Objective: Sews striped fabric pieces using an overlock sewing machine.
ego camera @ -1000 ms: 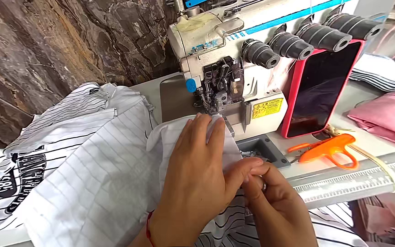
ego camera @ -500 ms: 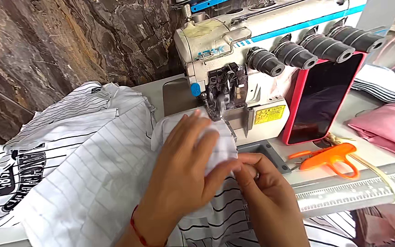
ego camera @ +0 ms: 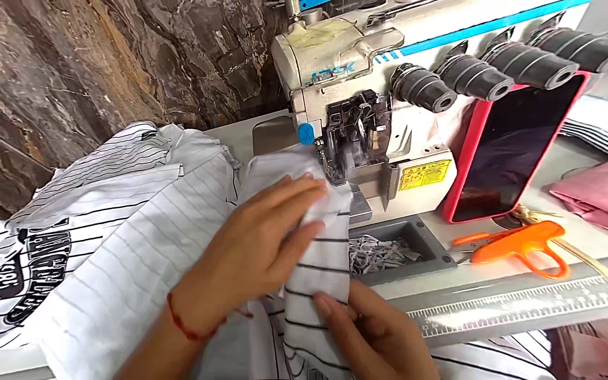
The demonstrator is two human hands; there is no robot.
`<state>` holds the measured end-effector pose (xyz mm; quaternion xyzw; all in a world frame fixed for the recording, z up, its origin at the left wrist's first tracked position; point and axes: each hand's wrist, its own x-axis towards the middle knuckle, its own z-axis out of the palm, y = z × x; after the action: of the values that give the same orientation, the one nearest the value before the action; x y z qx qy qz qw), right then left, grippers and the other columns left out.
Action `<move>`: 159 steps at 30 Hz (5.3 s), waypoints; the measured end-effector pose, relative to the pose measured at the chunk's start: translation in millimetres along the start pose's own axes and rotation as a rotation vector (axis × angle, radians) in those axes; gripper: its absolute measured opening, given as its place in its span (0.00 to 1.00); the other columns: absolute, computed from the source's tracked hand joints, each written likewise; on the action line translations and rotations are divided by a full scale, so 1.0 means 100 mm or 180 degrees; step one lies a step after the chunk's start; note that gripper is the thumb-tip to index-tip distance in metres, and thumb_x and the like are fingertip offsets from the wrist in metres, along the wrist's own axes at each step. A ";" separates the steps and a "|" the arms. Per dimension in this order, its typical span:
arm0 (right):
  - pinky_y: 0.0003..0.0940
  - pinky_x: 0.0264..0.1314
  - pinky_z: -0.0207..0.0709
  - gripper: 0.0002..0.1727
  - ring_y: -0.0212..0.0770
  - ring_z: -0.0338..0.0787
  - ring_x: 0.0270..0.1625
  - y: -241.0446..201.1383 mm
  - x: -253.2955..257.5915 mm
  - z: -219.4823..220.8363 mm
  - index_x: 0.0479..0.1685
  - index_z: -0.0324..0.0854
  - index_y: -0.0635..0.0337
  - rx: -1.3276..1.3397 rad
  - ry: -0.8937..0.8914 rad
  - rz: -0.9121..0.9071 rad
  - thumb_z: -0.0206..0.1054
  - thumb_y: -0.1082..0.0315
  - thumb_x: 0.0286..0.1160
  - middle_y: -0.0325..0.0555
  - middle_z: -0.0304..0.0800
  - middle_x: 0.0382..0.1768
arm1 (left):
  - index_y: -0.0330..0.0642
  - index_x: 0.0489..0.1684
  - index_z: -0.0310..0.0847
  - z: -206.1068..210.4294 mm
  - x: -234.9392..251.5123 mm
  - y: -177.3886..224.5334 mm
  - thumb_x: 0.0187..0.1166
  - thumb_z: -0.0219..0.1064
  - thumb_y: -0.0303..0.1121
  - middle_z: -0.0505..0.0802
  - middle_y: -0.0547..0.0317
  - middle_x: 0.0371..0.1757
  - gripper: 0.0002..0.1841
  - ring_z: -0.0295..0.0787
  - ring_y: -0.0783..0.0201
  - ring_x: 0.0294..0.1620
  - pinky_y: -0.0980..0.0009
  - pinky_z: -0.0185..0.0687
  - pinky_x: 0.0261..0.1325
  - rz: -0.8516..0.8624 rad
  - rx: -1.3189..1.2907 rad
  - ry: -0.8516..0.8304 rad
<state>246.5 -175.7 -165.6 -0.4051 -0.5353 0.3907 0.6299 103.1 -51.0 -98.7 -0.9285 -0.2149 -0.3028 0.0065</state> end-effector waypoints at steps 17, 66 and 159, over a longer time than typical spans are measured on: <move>0.20 0.45 0.89 0.09 0.21 0.94 0.38 0.03 0.17 0.16 0.52 0.85 0.69 0.0177 0.0128 0.0073 0.66 0.73 0.81 0.37 0.96 0.38 | 0.30 0.68 0.84 -0.12 0.57 -0.88 0.87 0.51 0.27 0.88 0.43 0.72 0.20 0.81 0.54 0.78 0.59 0.70 0.81 -0.0217 -0.0267 -0.0655; 0.29 0.64 0.87 0.09 0.27 0.92 0.60 -0.08 -0.08 -0.16 0.58 0.82 0.59 -0.0074 -0.0744 -0.0839 0.59 0.67 0.90 0.39 0.94 0.56 | 0.52 0.57 0.90 -0.21 -0.96 -0.45 0.82 0.64 0.39 0.90 0.52 0.67 0.13 0.86 0.49 0.67 0.45 0.75 0.66 0.0089 0.1715 -0.0406; 0.19 0.41 0.88 0.07 0.22 0.91 0.36 0.09 0.04 -0.45 0.30 0.86 0.46 0.0848 0.0445 0.0094 0.78 0.71 0.68 0.26 0.93 0.37 | 0.48 0.36 0.88 -0.25 0.45 -0.22 0.81 0.66 0.36 0.84 0.74 0.22 0.07 0.76 0.82 0.23 0.83 0.69 0.26 -0.0387 -0.0088 -0.0723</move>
<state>291.3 -172.7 -176.5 -0.3519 -0.4276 0.4383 0.7080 112.8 -16.7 -55.0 -0.9421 -0.2659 -0.1985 -0.0490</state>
